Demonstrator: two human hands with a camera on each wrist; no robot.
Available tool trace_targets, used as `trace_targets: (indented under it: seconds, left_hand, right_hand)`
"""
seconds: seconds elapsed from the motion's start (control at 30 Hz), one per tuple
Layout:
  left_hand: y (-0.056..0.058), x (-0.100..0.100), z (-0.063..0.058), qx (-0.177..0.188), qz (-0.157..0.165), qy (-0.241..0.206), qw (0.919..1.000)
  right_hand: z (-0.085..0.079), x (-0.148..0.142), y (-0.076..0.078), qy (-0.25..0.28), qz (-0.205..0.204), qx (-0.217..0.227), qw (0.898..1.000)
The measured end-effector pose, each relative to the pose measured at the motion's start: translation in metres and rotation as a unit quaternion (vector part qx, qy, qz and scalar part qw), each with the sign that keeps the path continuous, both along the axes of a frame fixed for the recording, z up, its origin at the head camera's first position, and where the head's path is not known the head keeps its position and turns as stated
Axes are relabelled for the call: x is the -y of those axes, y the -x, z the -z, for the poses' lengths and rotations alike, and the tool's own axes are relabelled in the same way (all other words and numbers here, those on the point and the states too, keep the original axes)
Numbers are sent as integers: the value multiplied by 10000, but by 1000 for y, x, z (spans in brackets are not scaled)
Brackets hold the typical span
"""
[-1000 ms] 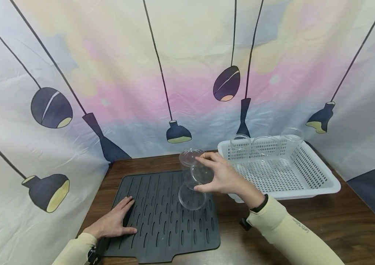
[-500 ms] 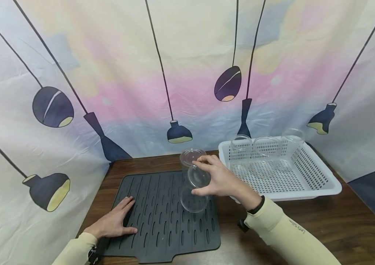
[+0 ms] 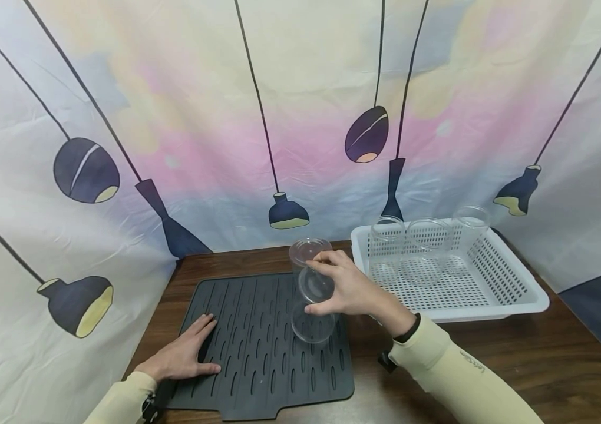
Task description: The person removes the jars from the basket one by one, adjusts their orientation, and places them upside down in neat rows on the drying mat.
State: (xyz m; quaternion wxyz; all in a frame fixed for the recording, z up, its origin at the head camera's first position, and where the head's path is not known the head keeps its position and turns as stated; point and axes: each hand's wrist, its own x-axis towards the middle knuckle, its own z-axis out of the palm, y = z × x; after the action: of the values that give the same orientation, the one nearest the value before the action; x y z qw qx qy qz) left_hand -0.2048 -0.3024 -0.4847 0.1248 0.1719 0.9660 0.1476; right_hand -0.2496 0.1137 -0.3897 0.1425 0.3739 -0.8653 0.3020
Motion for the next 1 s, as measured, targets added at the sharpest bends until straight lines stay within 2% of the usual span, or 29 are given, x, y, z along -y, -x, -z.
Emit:
trace_targets:
  seconds: [0.27, 1.0]
  left_hand:
    - [0, 0, 0, -20, -6, 21, 10000]
    - [-1, 0, -1, -36, -1, 36, 10000]
  right_hand:
    - [2, 3, 0, -162, -20, 192, 9997]
    - [6, 11, 1, -478, -131, 295, 9983]
